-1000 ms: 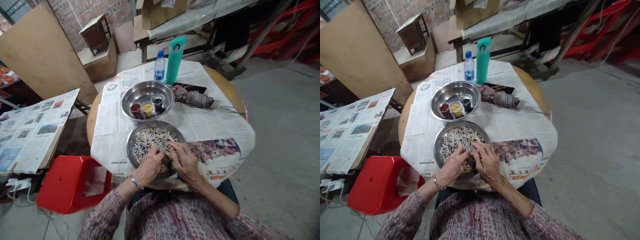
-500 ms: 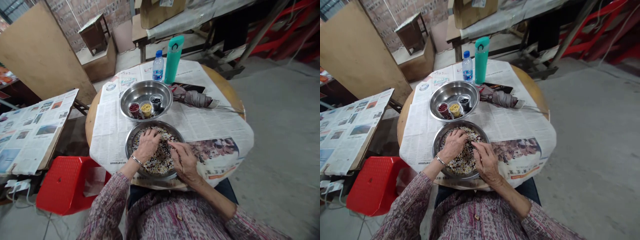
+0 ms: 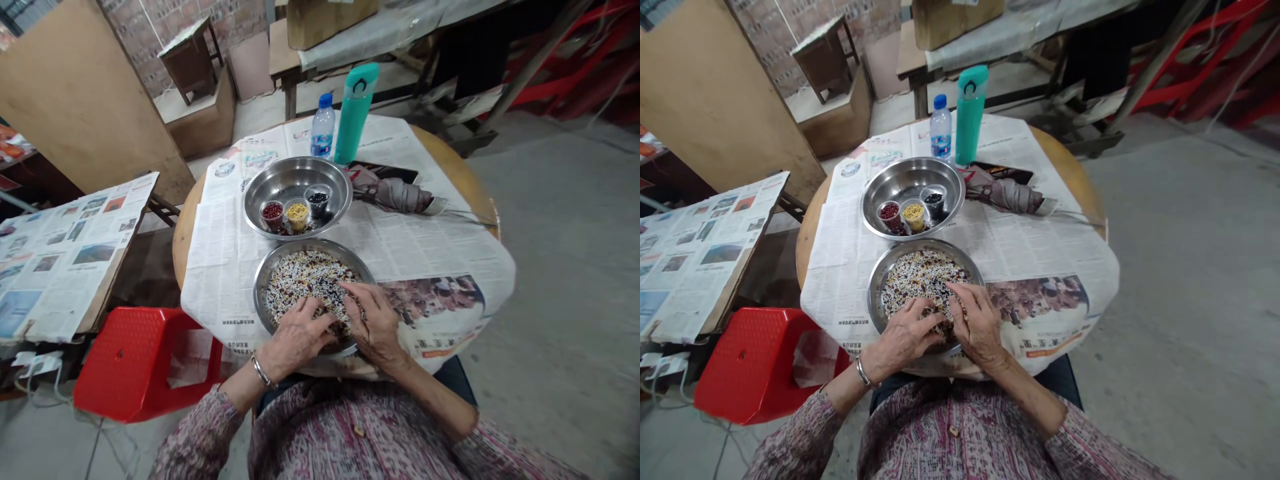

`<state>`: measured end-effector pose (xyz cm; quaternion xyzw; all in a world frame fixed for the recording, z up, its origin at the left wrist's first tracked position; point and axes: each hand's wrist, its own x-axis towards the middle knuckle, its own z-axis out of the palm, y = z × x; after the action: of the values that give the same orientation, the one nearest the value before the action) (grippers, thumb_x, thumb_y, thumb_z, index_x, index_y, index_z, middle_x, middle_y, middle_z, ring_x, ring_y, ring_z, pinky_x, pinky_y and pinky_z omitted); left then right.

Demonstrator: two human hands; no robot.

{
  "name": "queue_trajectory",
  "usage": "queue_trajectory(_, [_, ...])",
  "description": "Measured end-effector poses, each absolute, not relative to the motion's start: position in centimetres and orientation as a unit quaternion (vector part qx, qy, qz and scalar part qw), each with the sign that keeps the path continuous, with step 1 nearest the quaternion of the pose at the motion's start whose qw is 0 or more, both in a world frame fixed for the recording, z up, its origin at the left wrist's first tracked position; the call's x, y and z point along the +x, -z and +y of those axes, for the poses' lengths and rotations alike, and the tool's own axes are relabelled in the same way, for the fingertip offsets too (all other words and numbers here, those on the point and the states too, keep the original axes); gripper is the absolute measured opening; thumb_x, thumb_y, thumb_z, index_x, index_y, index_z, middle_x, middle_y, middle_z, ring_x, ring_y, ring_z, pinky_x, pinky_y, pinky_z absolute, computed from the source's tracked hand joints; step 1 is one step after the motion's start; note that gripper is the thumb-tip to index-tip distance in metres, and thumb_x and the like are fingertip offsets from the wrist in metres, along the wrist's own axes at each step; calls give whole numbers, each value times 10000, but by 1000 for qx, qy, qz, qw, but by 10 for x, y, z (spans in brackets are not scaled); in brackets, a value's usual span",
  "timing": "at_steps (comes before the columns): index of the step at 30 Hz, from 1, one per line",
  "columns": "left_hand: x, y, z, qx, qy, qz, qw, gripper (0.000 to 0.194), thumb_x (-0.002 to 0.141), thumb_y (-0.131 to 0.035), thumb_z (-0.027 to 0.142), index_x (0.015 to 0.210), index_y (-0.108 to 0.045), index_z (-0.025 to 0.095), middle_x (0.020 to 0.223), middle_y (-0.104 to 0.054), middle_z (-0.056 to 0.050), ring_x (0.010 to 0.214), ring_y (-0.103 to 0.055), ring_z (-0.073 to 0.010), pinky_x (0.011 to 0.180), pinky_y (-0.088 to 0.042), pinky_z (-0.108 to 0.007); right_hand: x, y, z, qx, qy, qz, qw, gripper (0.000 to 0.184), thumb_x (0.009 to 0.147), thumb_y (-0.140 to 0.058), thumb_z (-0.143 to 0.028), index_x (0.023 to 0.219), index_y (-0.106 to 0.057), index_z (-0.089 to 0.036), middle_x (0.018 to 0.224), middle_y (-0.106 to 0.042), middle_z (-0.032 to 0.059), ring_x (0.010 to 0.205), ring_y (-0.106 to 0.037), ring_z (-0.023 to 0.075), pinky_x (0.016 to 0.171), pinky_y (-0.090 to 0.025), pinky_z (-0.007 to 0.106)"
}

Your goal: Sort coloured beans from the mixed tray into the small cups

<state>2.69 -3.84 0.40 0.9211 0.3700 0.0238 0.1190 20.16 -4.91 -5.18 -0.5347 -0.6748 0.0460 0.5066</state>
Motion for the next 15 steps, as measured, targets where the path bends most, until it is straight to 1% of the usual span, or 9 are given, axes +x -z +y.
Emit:
queue_trajectory(2, [35, -2, -33, 936, -16, 338, 102, 317, 944, -583, 371, 1244, -557, 272, 1270, -511, -65, 1117, -491, -247, 928, -500, -397, 201, 53, -49, -535, -43, -673, 509, 336, 948, -478, -176, 1262, -595, -213, 1097, -654, 111, 1015, -609, 239, 904, -527, 428])
queue_trajectory(4, [42, -1, -25, 942, 0, 327, 75, 265, 970, -528, 302, 1230, -568, 270, 1241, -531, -67, 1103, -491, -251, 909, -497, -400, 201, 53, -49, -540, -43, -668, 511, 337, 953, -467, -190, 1261, -600, -223, 1095, -655, 107, 1011, -614, 239, 902, -530, 432])
queue_trajectory(7, [40, 1, -15, 939, 3, 337, 60, 218, 987, -449, 186, 1147, -594, 219, 1157, -559, -68, 1048, -507, -220, 890, -498, -360, 201, 54, -49, -545, -42, -662, 513, 335, 953, -468, -201, 1257, -606, -232, 1080, -660, 101, 999, -622, 238, 893, -536, 428])
queue_trajectory(10, [25, 1, -8, 924, -9, 376, 64, 170, 981, -462, 170, 1064, -605, 207, 1115, -568, -57, 1016, -518, -198, 886, -503, -326, 201, 54, -49, -542, -42, -665, 512, 336, 948, -476, -194, 1256, -608, -233, 1074, -667, 98, 998, -625, 237, 888, -537, 425])
queue_trajectory(12, [14, -1, -2, 907, -16, 416, 56, 190, 972, -459, 141, 1069, -604, 216, 1114, -568, -57, 1021, -523, -197, 894, -506, -328, 201, 53, -49, -543, -47, -666, 510, 341, 946, -480, -197, 1260, -606, -236, 1083, -670, 98, 1003, -628, 239, 896, -535, 433])
queue_trajectory(15, [8, -6, 8, 881, -24, 471, 38, 280, 956, -418, 83, 1130, -594, 215, 1147, -565, -71, 1033, -524, -205, 903, -507, -347, 201, 53, -49, -541, -56, -666, 511, 339, 940, -489, -200, 1256, -608, -234, 1087, -672, 100, 1005, -630, 241, 897, -534, 436])
